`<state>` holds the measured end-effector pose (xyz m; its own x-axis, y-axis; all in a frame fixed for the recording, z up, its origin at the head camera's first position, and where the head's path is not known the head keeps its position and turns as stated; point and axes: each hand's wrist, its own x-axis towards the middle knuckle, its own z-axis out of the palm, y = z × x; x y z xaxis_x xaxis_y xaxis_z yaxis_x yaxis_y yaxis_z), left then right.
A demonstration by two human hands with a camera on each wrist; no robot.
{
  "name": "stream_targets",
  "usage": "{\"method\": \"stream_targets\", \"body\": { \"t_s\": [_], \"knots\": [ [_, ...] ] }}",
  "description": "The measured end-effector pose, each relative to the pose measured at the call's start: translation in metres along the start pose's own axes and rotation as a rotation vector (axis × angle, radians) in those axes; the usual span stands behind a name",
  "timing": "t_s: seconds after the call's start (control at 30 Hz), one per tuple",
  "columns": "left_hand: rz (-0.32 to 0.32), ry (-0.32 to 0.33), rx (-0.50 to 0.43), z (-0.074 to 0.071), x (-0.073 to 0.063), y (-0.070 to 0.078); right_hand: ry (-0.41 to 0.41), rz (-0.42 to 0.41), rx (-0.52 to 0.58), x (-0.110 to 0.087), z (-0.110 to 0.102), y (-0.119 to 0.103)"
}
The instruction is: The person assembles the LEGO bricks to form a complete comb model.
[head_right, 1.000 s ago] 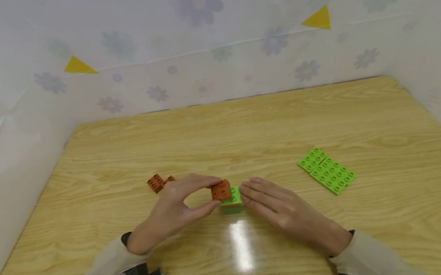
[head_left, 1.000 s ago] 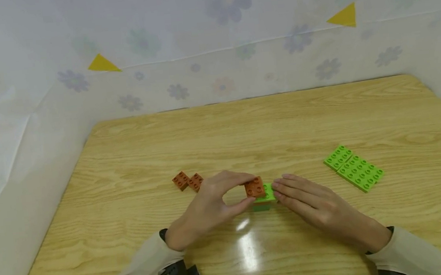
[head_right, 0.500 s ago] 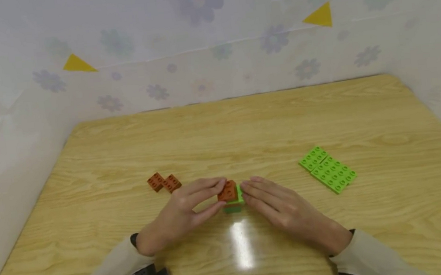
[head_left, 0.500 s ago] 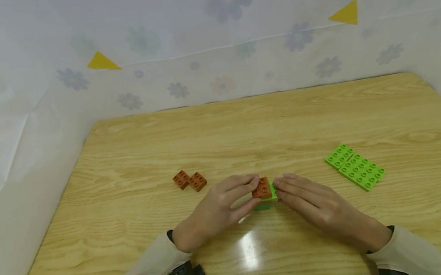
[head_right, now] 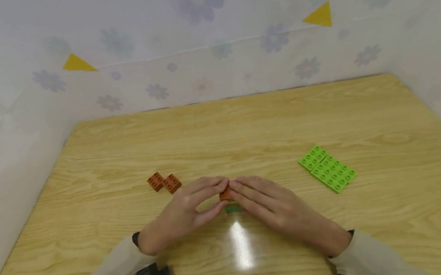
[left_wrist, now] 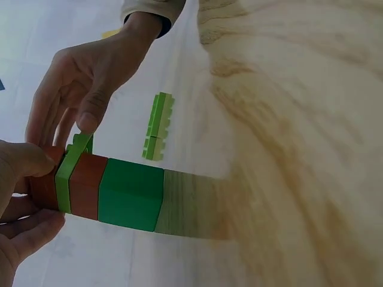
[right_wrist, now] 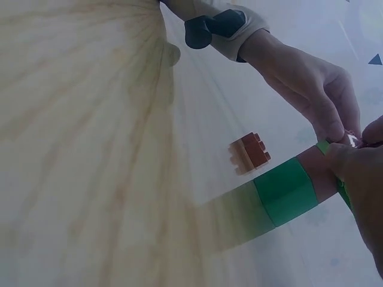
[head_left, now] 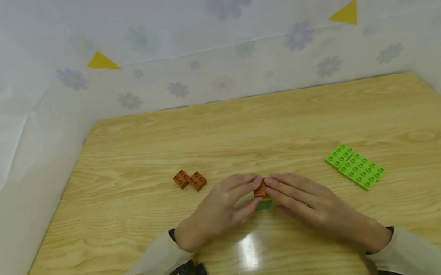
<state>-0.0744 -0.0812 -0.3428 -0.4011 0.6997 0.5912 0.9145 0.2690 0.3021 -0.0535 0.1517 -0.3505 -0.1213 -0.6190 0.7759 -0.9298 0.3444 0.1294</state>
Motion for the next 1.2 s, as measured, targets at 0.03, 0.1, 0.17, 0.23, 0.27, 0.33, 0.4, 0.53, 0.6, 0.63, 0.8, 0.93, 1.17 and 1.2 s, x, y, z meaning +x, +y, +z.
{"method": "stream_targets", "body": {
  "t_s": [0.03,0.1,0.17,0.23,0.27,0.33,0.4,0.53,0.6,0.63,0.8,0.93,1.17,1.2],
  "knots": [
    [0.002,0.002,-0.003,0.000,-0.001,0.000,-0.002,-0.007,-0.009,0.001,0.001,0.000],
    [0.014,0.004,0.008,0.000,-0.003,0.000,-0.002,-0.009,-0.008,0.001,0.001,-0.001],
    [0.032,0.005,0.033,-0.002,-0.005,0.000,0.002,-0.009,0.001,0.002,0.001,-0.001],
    [0.060,0.005,0.064,-0.003,-0.006,0.001,0.004,-0.010,0.009,0.001,0.001,0.000],
    [0.076,0.001,0.079,-0.004,-0.007,0.001,0.001,-0.010,0.014,0.001,0.001,-0.001],
    [0.103,-0.010,0.096,-0.005,-0.008,0.002,-0.001,-0.012,0.022,0.000,0.001,0.000],
    [0.128,-0.028,0.109,-0.006,-0.007,0.002,0.001,-0.011,0.028,0.000,0.002,0.000],
    [0.148,-0.045,0.123,-0.007,-0.006,0.001,0.011,-0.002,0.057,0.001,0.003,0.001],
    [0.148,-0.046,0.128,-0.006,-0.005,0.001,0.015,0.011,0.075,0.001,0.003,0.000],
    [0.147,-0.046,0.127,-0.006,-0.005,0.001,0.017,0.016,0.080,0.001,0.004,0.000],
    [0.139,-0.055,0.110,-0.004,-0.008,0.000,0.009,0.014,0.072,0.001,0.003,-0.001],
    [0.124,-0.057,0.075,-0.004,-0.009,-0.001,0.009,0.008,0.052,0.003,0.003,0.000],
    [-0.002,-0.028,-0.053,-0.001,-0.011,-0.002,0.041,0.024,0.055,0.003,0.005,-0.002],
    [-0.048,-0.034,-0.067,0.000,-0.011,-0.002,0.041,0.026,0.057,0.003,0.005,-0.002]
  ]
}}
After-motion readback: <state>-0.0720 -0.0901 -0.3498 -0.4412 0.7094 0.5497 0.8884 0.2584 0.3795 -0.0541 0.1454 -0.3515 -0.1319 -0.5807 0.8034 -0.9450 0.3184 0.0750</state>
